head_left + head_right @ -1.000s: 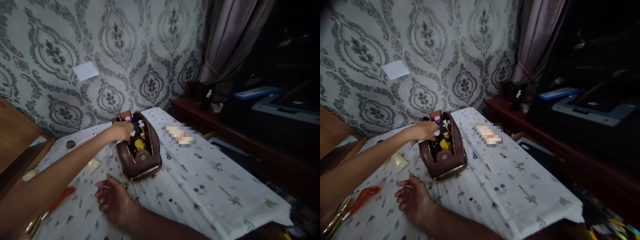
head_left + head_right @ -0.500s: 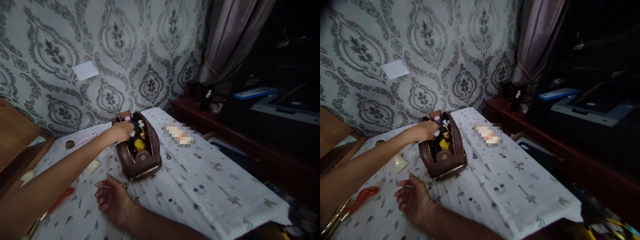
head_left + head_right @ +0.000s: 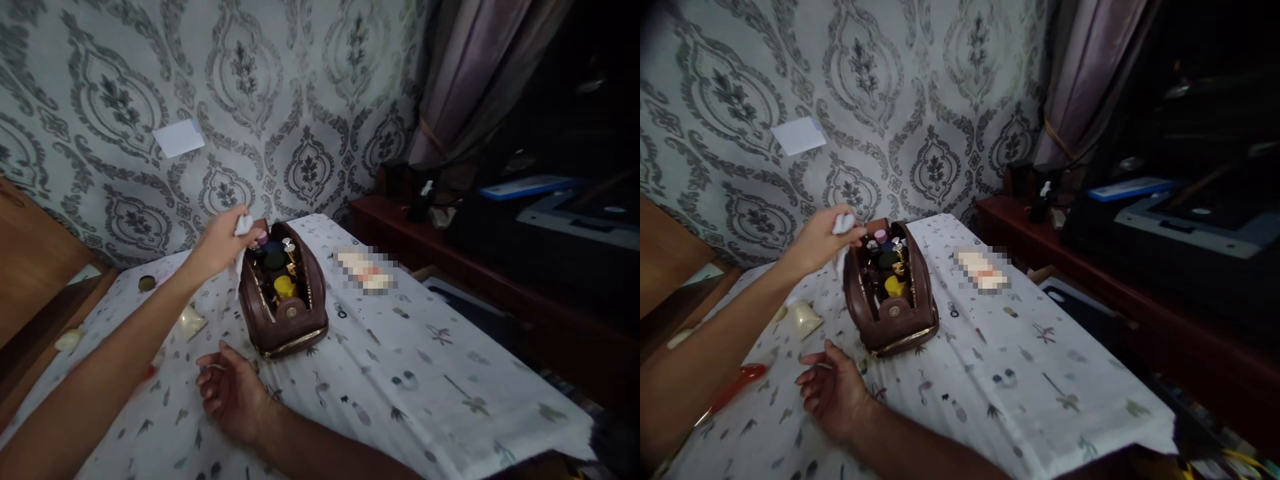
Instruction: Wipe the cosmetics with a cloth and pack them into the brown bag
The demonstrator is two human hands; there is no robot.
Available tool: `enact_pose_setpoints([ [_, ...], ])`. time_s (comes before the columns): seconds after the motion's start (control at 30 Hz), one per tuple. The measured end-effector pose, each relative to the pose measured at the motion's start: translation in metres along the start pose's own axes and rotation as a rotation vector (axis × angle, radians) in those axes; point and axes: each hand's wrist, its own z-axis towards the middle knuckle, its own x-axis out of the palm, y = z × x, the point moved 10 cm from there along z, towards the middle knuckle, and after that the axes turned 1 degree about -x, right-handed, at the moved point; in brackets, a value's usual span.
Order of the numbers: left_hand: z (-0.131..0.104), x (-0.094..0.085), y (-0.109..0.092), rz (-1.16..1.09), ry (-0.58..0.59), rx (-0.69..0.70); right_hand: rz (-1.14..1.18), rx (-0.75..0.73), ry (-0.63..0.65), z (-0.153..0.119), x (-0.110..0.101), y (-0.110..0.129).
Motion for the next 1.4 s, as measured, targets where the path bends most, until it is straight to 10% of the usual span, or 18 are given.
enact_pose_setpoints([
  [0.13,-0.061,-0.012,0.028,-0.170,-0.086,-0.106,0.008,0.005,-0.017,0.002,-0.003,-0.002],
  [0.37,-0.206,0.031,0.106,0.175,0.095,-0.407,-0.001,-0.025,-0.009,0.011,-0.011,-0.002],
  [0.63,-0.303,-0.030,0.156,0.622,-0.134,-0.489,-0.113,-0.063,0.061,0.015,-0.010,0.000],
  [1.07,-0.391,-0.111,0.240,0.265,-0.351,-0.874,-0.379,-0.114,0.038,0.013,-0.008,-0.005],
  [1.4,-0.379,-0.074,0.225,0.530,0.095,-0.879,-0.863,-0.114,-0.009,0.020,0.008,-0.026],
])
